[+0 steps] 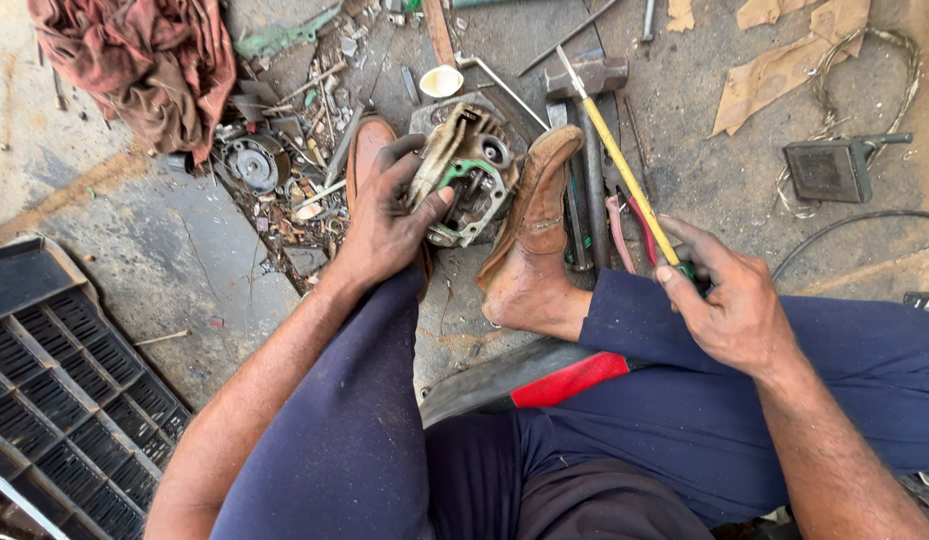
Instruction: The person uses a screwdriver to pry at a metal engine cylinder block resting between their feet. They then use a hammer and a metal punch to strike a component inside the cylinder. Finally, they use pliers to pull out a small metal ring from the cylinder.
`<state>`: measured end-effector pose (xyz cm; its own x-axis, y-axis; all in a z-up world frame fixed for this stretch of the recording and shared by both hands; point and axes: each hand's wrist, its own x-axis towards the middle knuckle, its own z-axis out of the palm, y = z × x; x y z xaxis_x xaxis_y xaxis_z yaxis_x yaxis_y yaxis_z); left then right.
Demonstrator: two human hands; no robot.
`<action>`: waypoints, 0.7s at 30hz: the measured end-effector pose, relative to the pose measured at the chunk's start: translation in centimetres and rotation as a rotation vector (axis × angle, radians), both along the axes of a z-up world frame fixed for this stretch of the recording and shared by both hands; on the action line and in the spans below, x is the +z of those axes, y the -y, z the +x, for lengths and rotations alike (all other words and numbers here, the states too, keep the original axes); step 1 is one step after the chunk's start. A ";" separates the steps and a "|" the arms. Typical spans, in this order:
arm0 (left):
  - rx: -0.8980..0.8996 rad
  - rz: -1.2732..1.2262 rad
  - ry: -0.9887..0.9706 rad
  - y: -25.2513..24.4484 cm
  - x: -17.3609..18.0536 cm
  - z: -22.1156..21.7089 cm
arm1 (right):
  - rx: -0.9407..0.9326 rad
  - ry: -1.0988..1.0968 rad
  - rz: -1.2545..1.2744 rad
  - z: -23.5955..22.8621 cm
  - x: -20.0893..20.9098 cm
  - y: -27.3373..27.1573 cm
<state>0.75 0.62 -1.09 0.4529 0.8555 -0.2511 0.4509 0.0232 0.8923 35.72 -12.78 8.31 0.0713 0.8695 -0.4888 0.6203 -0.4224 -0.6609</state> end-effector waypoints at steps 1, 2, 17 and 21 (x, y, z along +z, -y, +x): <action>-0.015 0.093 -0.054 -0.4 0.5 0.3 | 0.003 0.009 -0.002 0.1 -0.4 -0.3; -0.030 0.183 -0.109 -0.7 1.1 0.5 | 0.007 0.017 -0.005 0.2 -0.8 -0.6; -0.465 0.727 -0.336 -0.3 1.9 0.7 | 0.022 0.017 0.049 1.1 -3.2 -1.0; -0.423 0.629 -0.270 -0.2 1.7 0.2 | 0.036 -0.005 0.112 1.2 -3.6 -1.3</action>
